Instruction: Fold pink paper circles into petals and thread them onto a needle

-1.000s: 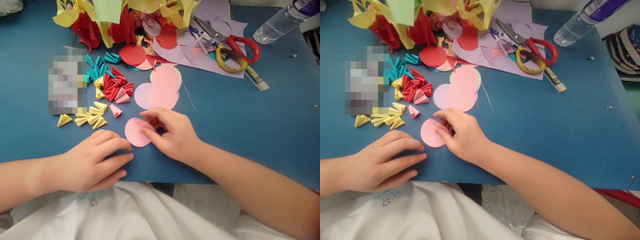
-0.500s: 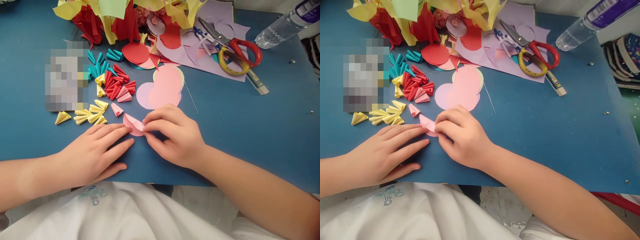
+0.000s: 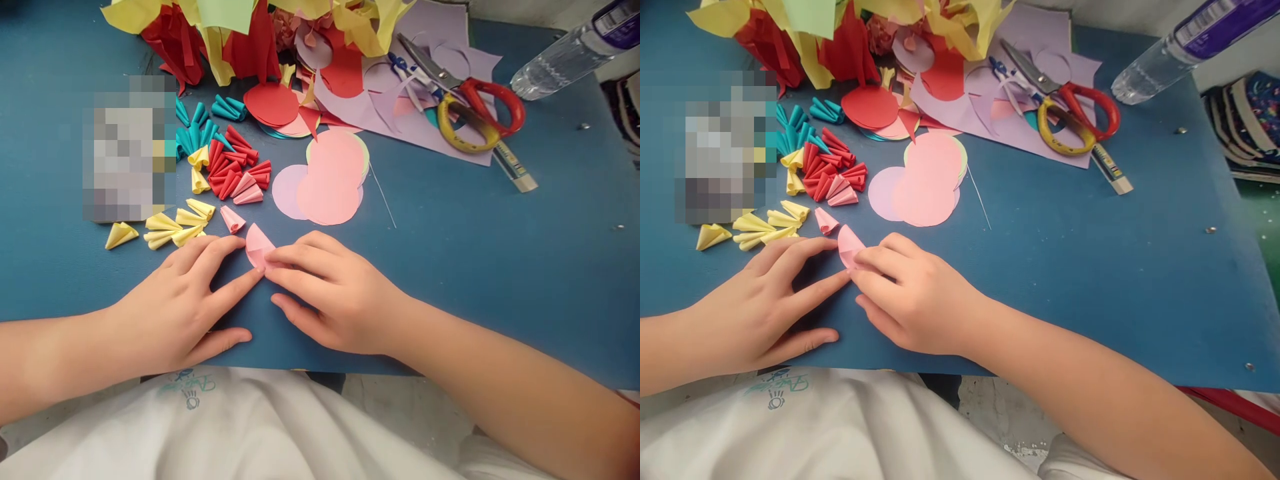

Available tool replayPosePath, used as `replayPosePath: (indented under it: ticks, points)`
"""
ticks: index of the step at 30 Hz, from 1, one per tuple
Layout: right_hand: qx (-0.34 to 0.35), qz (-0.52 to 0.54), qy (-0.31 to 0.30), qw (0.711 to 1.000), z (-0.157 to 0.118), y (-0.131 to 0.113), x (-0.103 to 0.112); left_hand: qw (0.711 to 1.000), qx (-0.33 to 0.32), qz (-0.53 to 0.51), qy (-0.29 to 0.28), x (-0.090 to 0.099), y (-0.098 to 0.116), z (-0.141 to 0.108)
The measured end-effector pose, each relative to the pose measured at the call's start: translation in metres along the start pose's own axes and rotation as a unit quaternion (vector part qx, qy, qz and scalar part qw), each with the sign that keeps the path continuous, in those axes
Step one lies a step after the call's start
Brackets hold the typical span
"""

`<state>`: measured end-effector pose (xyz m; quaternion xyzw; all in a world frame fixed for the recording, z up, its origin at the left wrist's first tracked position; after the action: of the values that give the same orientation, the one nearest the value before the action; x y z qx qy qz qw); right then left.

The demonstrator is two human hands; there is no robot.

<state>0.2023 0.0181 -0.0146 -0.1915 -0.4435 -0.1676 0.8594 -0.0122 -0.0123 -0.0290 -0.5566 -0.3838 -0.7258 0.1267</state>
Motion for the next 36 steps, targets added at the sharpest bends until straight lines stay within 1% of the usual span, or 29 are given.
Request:
replayPosePath:
  ticks: [4, 6, 9, 11, 13, 15, 17, 21, 24, 26, 28, 30, 31, 34, 36]
  points:
    - [-0.007, 0.056, 0.007, 0.998, -0.001, 0.003, -0.001, 0.999, -0.027, -0.028, 0.012, 0.000, 0.001, 0.001]
    - [-0.033, 0.095, 0.020, 0.995, -0.001, 0.011, -0.003, 0.998, -0.028, -0.049, 0.025, 0.001, 0.001, 0.003]
    - [-0.118, 0.157, 0.019, 0.980, -0.001, 0.027, -0.009, 0.995, -0.024, -0.087, 0.044, 0.003, -0.001, 0.004]
    - [-0.197, 0.202, 0.010, 0.959, -0.003, 0.038, -0.014, 0.993, -0.023, -0.109, 0.046, 0.004, -0.001, 0.005]
    - [-0.263, 0.225, 0.007, 0.938, -0.004, 0.043, -0.018, 0.991, -0.015, -0.129, 0.044, 0.006, -0.002, 0.006]
    - [-0.309, 0.227, 0.003, 0.923, -0.006, 0.045, -0.020, 0.986, -0.003, -0.158, 0.051, 0.008, -0.003, 0.007]
    - [-0.333, 0.228, -0.009, 0.915, -0.006, 0.044, -0.022, 0.977, 0.012, -0.203, 0.070, 0.011, -0.003, 0.008]
    - [-0.366, 0.276, -0.029, 0.889, -0.007, 0.044, -0.028, 0.948, 0.041, -0.300, 0.103, 0.013, -0.004, 0.011]
    - [-0.387, 0.316, -0.021, 0.866, -0.008, 0.044, -0.032, 0.927, 0.050, -0.354, 0.115, 0.015, -0.010, 0.017]
    - [-0.392, 0.338, -0.004, 0.856, -0.007, 0.042, -0.034, 0.900, 0.058, -0.418, 0.111, 0.014, -0.015, 0.022]
    - [-0.391, 0.377, 0.011, 0.840, -0.005, 0.038, -0.038, 0.855, 0.071, -0.486, 0.168, 0.018, -0.025, 0.026]
    - [-0.391, 0.423, 0.006, 0.818, -0.004, 0.033, -0.043, 0.819, 0.091, -0.532, 0.193, 0.016, -0.032, 0.029]
    - [-0.391, 0.440, -0.002, 0.808, -0.003, 0.031, -0.046, 0.806, 0.097, -0.550, 0.195, 0.014, -0.034, 0.030]
    - [-0.393, 0.479, -0.029, 0.784, 0.002, 0.026, -0.054, 0.779, 0.103, -0.586, 0.199, 0.010, -0.036, 0.032]
    - [-0.394, 0.505, -0.038, 0.767, 0.007, 0.024, -0.058, 0.775, 0.101, -0.587, 0.209, 0.010, -0.038, 0.030]
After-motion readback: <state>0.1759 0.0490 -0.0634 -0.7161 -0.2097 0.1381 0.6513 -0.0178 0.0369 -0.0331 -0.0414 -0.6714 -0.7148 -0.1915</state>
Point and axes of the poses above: each hand's wrist, its own z-axis towards the middle knuckle, its own x-axis out of the back of the hand, y = z × x, the point moved 7 cm from there along z, towards the middle knuckle, and after that the axes turned 11 degrees about -z, right-handed, at the moved point
